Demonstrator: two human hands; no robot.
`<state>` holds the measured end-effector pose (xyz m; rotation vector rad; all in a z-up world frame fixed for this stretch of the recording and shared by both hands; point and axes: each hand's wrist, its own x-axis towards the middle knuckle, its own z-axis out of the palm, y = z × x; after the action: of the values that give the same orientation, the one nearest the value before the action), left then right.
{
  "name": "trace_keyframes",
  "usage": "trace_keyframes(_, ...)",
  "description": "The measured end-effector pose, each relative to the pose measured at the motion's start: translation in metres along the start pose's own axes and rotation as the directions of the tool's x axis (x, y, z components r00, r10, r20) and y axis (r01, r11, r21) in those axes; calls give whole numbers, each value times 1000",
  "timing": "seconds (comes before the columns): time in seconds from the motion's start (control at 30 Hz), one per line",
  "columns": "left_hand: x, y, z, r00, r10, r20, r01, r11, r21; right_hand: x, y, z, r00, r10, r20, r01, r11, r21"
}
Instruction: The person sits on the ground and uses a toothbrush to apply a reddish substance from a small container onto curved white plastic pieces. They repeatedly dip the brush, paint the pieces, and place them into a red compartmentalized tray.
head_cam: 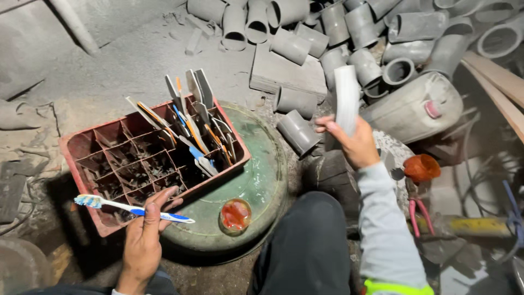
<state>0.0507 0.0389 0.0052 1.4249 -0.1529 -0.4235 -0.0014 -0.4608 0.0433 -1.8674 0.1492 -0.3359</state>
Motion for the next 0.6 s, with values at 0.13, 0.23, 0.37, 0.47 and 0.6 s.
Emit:
trace_keyframes(0.13, -8, -6, 1, 1000, -9, -5, 8, 998, -59, -84, 22, 7, 919, 54, -392, -100, 990, -97)
trace_keyframes(0.23, -20, -5, -4, 999, -47, -12, 45, 994, -95, -118, 82, 12, 739, 509, -441, -612, 781, -124)
trace_keyframes(0.37, -33, -1, -5, 996, -73, -50, 65, 986, -152, -157, 113, -3, 806, 406, -431, -325, 912, 250)
trace_keyframes(0.47, -34, 8, -3, 993, -81, -89, 56, 965, -258, -147, 99, -3, 628, 680, -380, -523, 729, 441)
trace_keyframes(0.6, -37, 29, -11, 988, -84, -129, 39, 947, -320, -112, 21, -2, 786, 546, -291, -570, 822, 5)
